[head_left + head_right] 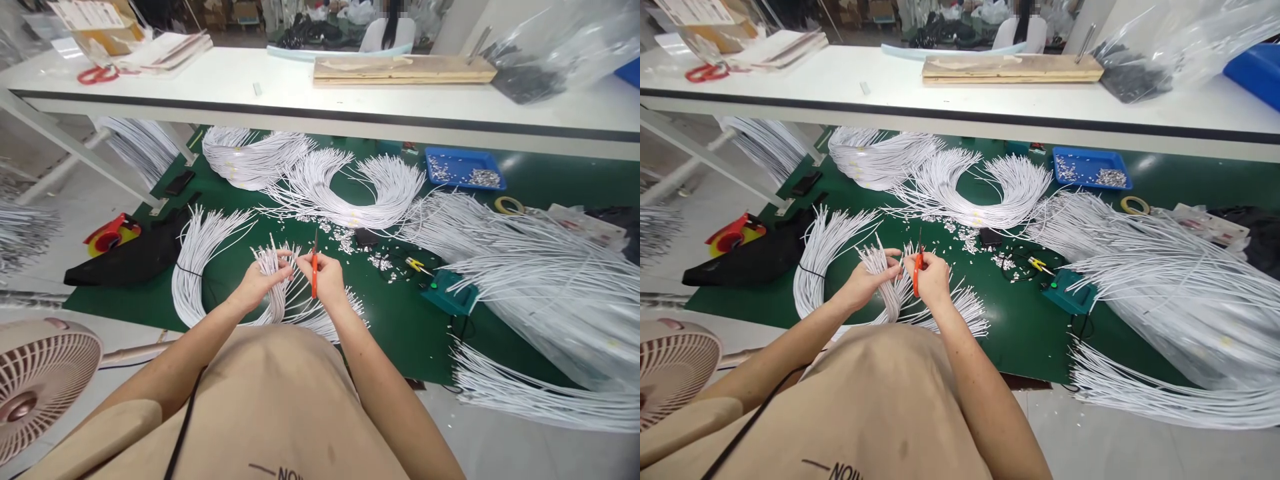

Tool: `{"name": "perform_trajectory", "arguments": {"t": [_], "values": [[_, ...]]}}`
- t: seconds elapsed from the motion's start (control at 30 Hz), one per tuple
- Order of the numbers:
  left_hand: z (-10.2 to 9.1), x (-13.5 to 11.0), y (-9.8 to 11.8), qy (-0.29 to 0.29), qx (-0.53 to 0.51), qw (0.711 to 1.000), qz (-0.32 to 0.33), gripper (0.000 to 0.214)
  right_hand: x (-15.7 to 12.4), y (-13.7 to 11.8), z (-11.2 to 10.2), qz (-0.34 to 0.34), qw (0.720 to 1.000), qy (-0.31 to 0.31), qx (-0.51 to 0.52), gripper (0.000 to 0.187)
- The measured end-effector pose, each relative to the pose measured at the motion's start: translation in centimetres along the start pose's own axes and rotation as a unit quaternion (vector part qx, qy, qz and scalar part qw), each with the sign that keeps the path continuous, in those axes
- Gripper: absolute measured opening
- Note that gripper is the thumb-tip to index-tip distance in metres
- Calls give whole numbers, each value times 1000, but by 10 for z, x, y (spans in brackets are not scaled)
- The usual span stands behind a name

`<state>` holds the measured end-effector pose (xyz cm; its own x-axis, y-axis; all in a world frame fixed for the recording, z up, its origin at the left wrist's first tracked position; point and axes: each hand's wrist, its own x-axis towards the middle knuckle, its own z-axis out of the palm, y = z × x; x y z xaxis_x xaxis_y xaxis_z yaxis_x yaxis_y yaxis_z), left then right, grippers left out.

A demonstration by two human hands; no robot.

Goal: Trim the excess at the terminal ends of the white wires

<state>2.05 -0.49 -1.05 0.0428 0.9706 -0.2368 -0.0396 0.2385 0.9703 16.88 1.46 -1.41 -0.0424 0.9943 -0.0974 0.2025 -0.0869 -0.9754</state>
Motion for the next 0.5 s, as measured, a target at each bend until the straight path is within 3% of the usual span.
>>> {"name": "perform_trajectory", "arguments": {"t": [0.2,0.43,0.5], "values": [[-1,-1,-1,-55,28,998,18,53,-2,-3,-1,-4,999,3,-48,18],[-2,-2,1,-54,22,998,-4,52,1,8,0,-21,999,5,-24,18],[-3,-2,0,-46,13,999,-2,50,-1,11,-3,-22,998,10,-58,22]]}}
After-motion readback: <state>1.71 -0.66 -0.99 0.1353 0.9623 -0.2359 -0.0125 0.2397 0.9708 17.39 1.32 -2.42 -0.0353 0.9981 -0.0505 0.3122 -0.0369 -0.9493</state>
